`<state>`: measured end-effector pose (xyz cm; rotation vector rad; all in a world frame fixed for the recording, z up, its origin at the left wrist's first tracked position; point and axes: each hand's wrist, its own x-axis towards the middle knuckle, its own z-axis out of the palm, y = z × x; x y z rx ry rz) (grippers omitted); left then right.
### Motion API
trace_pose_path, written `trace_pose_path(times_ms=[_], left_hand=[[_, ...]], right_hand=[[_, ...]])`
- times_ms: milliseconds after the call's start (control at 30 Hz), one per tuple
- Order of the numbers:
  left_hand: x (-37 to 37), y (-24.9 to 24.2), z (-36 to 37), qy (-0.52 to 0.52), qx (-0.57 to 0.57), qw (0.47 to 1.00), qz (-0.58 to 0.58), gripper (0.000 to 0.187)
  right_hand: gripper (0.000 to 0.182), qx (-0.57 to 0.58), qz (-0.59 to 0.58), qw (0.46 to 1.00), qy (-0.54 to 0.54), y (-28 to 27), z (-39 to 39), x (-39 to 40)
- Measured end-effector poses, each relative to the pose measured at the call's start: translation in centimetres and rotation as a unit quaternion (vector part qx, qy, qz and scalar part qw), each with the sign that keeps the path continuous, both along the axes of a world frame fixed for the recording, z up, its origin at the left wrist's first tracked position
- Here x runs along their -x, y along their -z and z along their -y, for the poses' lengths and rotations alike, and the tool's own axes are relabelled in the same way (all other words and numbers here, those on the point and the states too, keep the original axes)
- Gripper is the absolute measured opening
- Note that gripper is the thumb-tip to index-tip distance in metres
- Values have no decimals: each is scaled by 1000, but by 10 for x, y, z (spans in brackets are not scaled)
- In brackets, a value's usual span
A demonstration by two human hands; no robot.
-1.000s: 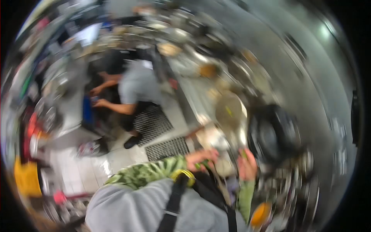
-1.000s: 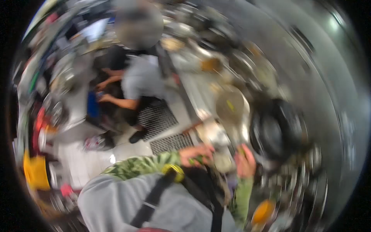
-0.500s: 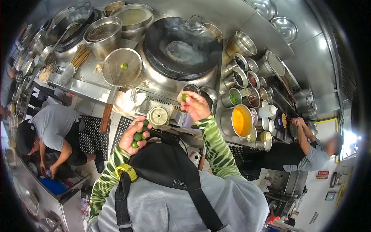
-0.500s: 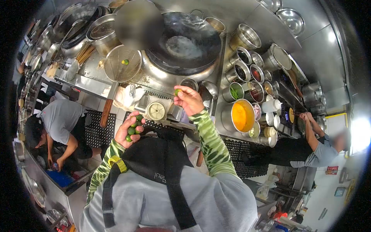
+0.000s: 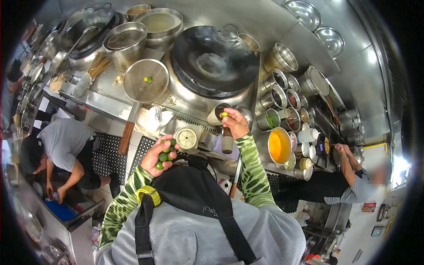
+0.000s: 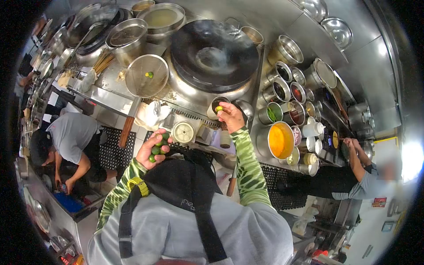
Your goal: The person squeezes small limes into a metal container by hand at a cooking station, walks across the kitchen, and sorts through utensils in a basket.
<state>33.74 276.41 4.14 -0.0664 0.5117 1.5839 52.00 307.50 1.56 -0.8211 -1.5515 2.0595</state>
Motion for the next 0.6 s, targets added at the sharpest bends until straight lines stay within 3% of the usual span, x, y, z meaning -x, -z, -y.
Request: trace_pose_path(times_ms=[433, 567, 600], left_hand=[[0, -4, 5, -11, -7, 1000, 1, 31], [-1, -4, 6, -15, -10, 1000, 4, 28], [-1, -4, 7, -15, -10, 1000, 5, 29]], right_hand=[[35, -308, 169, 936, -3, 32, -49, 6], [30, -556, 278, 781, -64, 21, -53, 7], [30, -553, 294, 776, -70, 17, -52, 9]])
